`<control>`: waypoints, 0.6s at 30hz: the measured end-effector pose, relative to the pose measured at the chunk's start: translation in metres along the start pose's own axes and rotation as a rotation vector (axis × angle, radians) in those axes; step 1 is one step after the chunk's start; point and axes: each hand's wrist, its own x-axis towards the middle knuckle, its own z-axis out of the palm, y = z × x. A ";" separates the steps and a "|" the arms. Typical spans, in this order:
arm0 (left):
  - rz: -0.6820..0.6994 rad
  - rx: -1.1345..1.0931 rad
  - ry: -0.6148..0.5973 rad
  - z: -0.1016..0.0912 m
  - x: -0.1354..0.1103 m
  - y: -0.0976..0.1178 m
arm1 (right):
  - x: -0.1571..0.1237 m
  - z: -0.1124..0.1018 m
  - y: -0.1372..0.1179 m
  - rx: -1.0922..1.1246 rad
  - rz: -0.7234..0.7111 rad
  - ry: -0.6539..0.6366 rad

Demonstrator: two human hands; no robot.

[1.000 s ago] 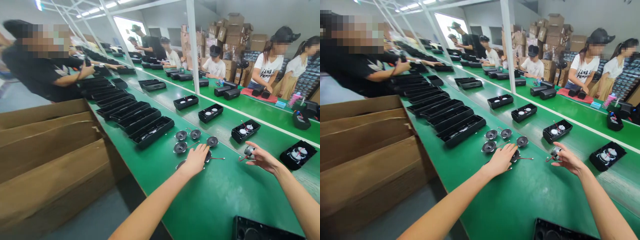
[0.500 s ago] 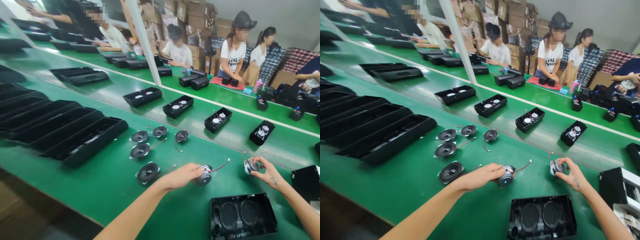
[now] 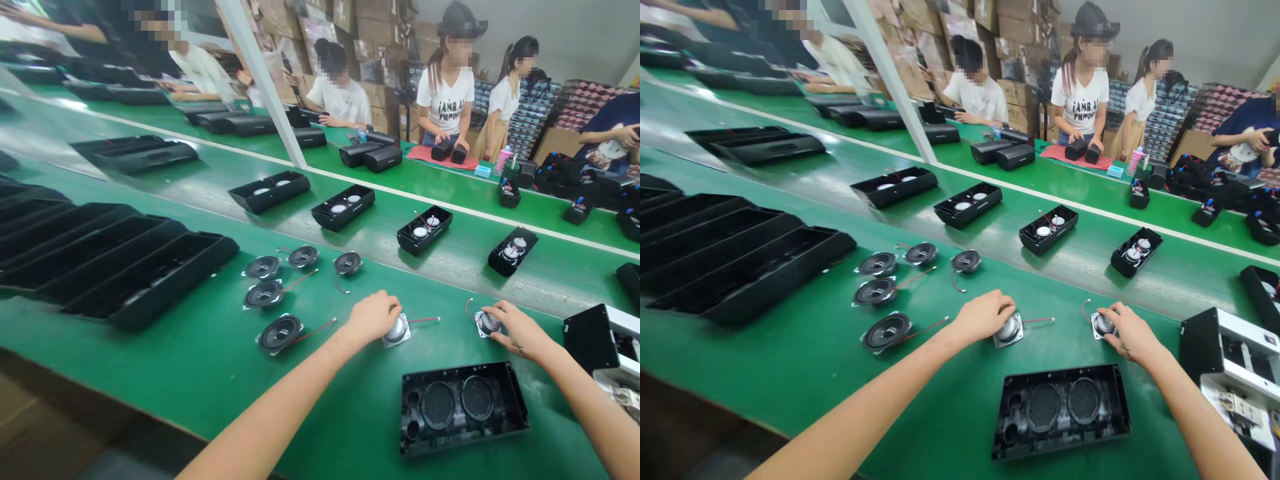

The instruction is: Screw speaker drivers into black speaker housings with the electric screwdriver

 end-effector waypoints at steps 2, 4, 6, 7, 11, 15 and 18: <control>0.012 0.046 0.059 0.001 -0.011 0.002 | 0.003 -0.007 -0.002 0.003 0.015 -0.001; 0.064 0.072 0.070 0.002 -0.023 0.004 | 0.003 -0.018 -0.005 0.041 0.021 0.023; 0.116 0.087 0.060 0.003 -0.032 0.006 | -0.003 -0.031 -0.011 0.110 0.017 0.058; 0.135 0.091 0.057 0.003 -0.035 0.007 | -0.010 -0.037 -0.017 0.149 0.012 0.073; 0.187 0.042 0.087 -0.002 -0.049 0.012 | -0.057 -0.054 -0.051 0.288 -0.052 0.112; 0.241 -0.117 0.145 -0.009 -0.091 0.024 | -0.105 -0.046 -0.082 0.375 -0.210 0.118; 0.304 -0.401 0.158 0.001 -0.129 0.040 | -0.122 -0.030 -0.092 0.312 -0.254 0.155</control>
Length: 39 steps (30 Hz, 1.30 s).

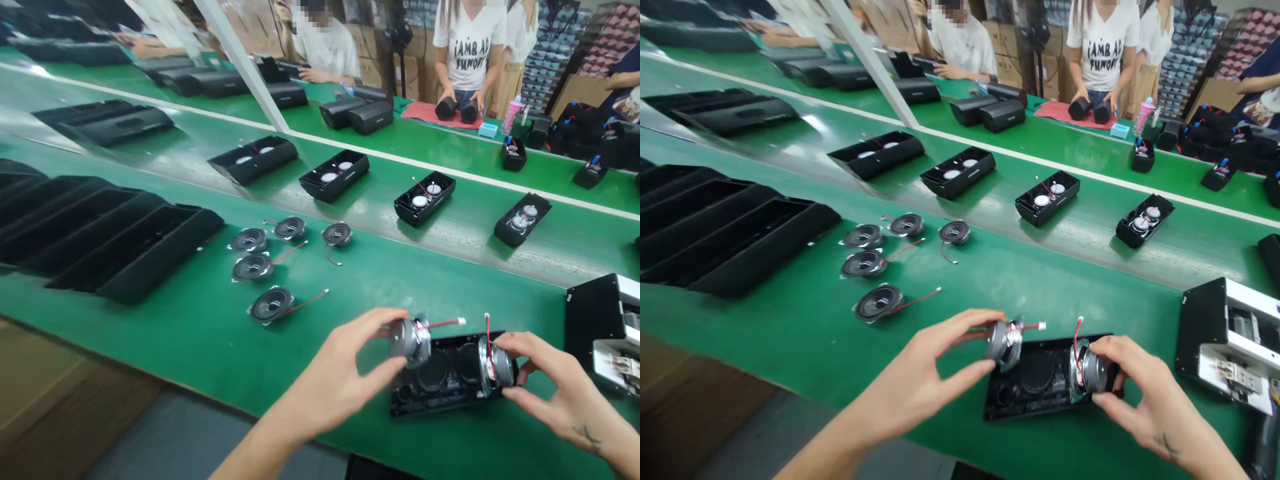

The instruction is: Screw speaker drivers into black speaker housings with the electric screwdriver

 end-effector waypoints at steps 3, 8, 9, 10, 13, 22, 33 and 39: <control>0.040 -0.129 0.009 0.026 -0.021 0.014 | -0.008 0.016 0.003 -0.126 -0.014 0.021; 0.243 0.105 0.070 0.057 -0.024 0.019 | -0.009 0.029 0.009 -0.414 -0.081 -0.009; 0.279 0.161 0.058 0.059 -0.023 0.019 | -0.008 0.029 0.010 -0.461 -0.108 -0.026; 0.304 0.219 0.036 0.061 -0.021 0.019 | -0.006 0.028 0.009 -0.496 -0.132 -0.044; 0.343 0.399 -0.041 0.067 -0.017 0.018 | 0.001 0.026 0.009 -0.556 -0.176 -0.093; 0.339 0.537 -0.115 0.081 -0.011 0.010 | 0.013 0.029 0.009 -0.673 -0.186 -0.150; 0.391 0.409 -0.142 0.075 -0.010 0.001 | 0.020 0.019 0.012 -0.686 -0.238 -0.232; 0.391 0.405 -0.128 0.076 -0.010 0.002 | 0.018 0.017 0.017 -0.654 -0.248 -0.251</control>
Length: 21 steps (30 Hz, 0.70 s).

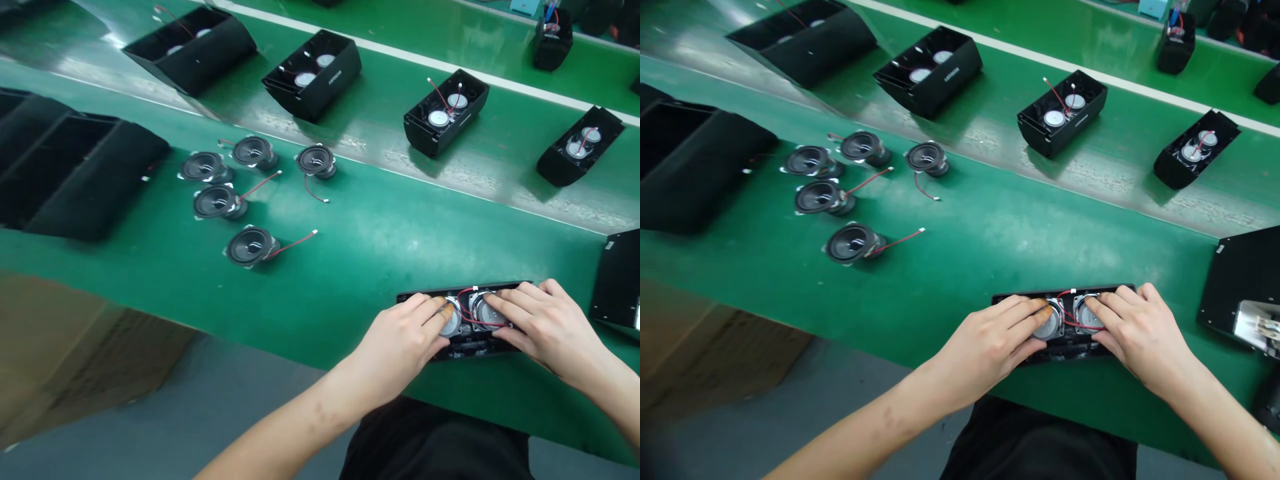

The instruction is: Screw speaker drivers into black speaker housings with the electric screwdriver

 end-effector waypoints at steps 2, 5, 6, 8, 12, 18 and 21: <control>0.003 -0.002 0.001 0.000 0.000 0.000 | -0.002 0.001 0.001 0.002 0.000 -0.008; 0.003 -0.001 0.012 0.000 0.001 0.000 | -0.003 0.002 0.002 0.010 -0.003 -0.006; 0.001 -0.002 0.012 0.000 0.001 0.000 | -0.003 0.002 0.003 0.014 -0.002 -0.002; -0.005 0.000 0.012 0.000 0.001 0.001 | -0.003 0.002 0.003 0.021 0.007 -0.002; -0.007 0.009 0.025 0.000 0.000 0.002 | -0.003 0.002 0.003 0.035 0.018 -0.009; -0.024 0.000 0.014 -0.001 0.002 0.002 | -0.005 0.003 0.003 0.019 0.011 0.003; -0.031 0.030 -0.025 -0.006 0.001 0.004 | 0.001 0.005 0.002 0.003 0.035 -0.042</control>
